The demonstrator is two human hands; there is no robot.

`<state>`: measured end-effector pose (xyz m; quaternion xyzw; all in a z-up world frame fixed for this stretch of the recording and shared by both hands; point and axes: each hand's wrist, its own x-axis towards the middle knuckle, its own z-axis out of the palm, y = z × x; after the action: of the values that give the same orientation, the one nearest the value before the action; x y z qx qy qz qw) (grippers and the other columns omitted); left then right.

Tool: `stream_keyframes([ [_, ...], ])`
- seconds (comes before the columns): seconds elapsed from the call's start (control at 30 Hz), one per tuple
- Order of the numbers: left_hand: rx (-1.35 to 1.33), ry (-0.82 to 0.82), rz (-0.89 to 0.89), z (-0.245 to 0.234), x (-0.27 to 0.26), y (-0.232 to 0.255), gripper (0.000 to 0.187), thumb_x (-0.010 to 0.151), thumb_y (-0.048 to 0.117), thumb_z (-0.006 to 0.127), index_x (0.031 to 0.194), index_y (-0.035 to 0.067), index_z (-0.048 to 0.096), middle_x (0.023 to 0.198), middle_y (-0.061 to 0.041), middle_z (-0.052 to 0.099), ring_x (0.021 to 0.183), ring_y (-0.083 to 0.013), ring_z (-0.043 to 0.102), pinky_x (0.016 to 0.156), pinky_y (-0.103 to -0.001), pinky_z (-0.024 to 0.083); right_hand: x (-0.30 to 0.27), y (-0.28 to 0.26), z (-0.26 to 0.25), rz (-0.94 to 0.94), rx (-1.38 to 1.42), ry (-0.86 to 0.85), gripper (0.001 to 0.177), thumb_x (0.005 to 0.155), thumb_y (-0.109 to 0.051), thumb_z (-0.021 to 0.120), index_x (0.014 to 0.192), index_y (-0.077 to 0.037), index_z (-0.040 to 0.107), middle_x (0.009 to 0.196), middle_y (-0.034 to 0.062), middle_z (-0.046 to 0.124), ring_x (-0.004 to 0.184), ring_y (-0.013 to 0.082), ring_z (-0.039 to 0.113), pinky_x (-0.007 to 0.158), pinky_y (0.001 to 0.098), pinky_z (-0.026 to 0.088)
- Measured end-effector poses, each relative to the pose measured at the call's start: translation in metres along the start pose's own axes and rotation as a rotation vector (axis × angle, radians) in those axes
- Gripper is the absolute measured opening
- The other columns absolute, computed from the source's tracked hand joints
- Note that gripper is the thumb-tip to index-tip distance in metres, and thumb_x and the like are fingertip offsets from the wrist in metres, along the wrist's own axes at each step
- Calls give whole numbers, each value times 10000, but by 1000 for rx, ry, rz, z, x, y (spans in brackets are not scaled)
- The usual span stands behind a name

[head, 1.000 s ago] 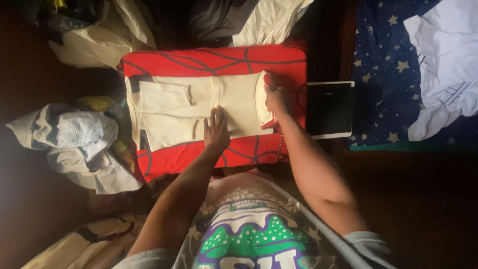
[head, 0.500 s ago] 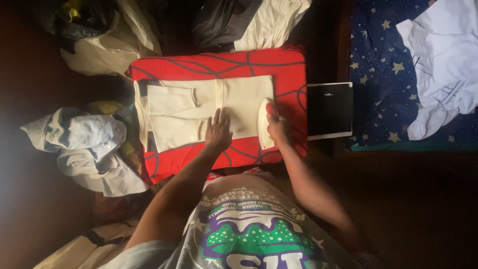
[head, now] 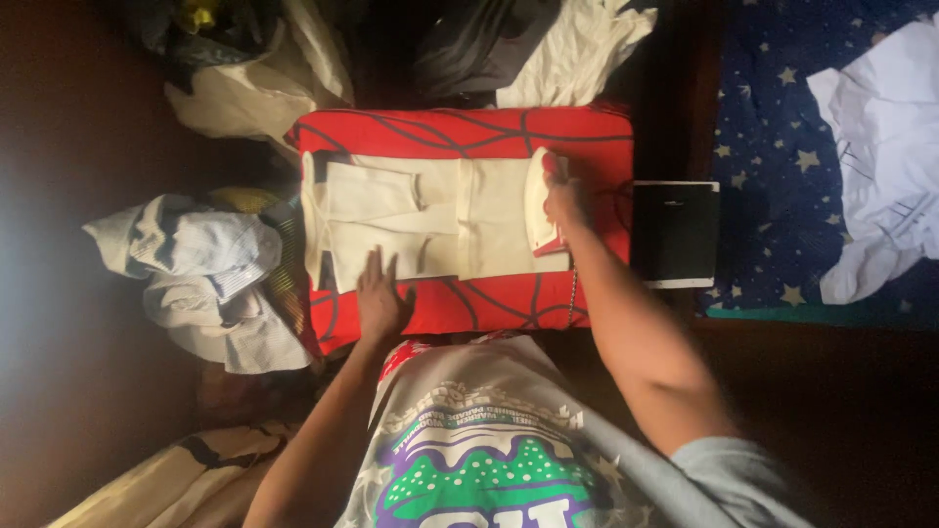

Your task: Iron a white long-sleeved shirt on a patterned surface.

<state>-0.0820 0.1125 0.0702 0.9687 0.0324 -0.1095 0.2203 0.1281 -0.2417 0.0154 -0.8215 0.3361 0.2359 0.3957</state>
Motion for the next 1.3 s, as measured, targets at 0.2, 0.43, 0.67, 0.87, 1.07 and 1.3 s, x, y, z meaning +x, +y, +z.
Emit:
stream_keyframes([
  [0.2,56,0,-200,-22,7,-36,872,837,398,742,1532,25,370,1648,-245,249,1542,-398,213,1177,-571,270,-4,-9,0,-42,243,-29,454,902,-507,674,922,-54,666,515,76,551,386,229,523,383,408,398],
  [0.43,53,-50,-203,-15,6,-49,945,782,401,748,1548,32,336,1669,-235,193,1551,-402,167,1179,-603,270,-1,-6,26,-26,329,-79,527,919,-558,682,877,-39,603,474,76,503,351,236,492,345,404,362],
  [0.67,93,-159,-239,-20,10,-47,998,775,414,757,1573,36,291,1678,-236,153,1560,-396,122,1178,-616,274,-77,-64,25,-43,261,-135,559,958,-555,638,798,-20,660,518,74,574,389,204,529,379,372,404],
  [0.87,80,-217,-265,-31,12,-45,1014,780,428,767,1578,41,276,1680,-229,133,1562,-388,110,1176,-611,273,-94,-86,35,-75,183,-146,471,955,-486,646,827,-35,692,546,93,615,420,209,560,423,367,445],
  [1.07,48,-122,-295,-19,17,-43,893,796,382,764,1515,24,374,1634,-218,261,1529,-384,200,1164,-596,302,-83,-84,23,-69,-76,-45,556,989,-514,623,797,4,683,555,81,635,454,199,624,471,344,500],
  [1.3,-117,120,-158,29,93,9,597,849,422,764,1275,23,640,1242,-212,645,1197,-393,587,1001,-498,478,-18,-19,15,-1,60,-28,525,988,-525,637,878,-13,676,555,71,611,414,205,568,408,370,456],
])
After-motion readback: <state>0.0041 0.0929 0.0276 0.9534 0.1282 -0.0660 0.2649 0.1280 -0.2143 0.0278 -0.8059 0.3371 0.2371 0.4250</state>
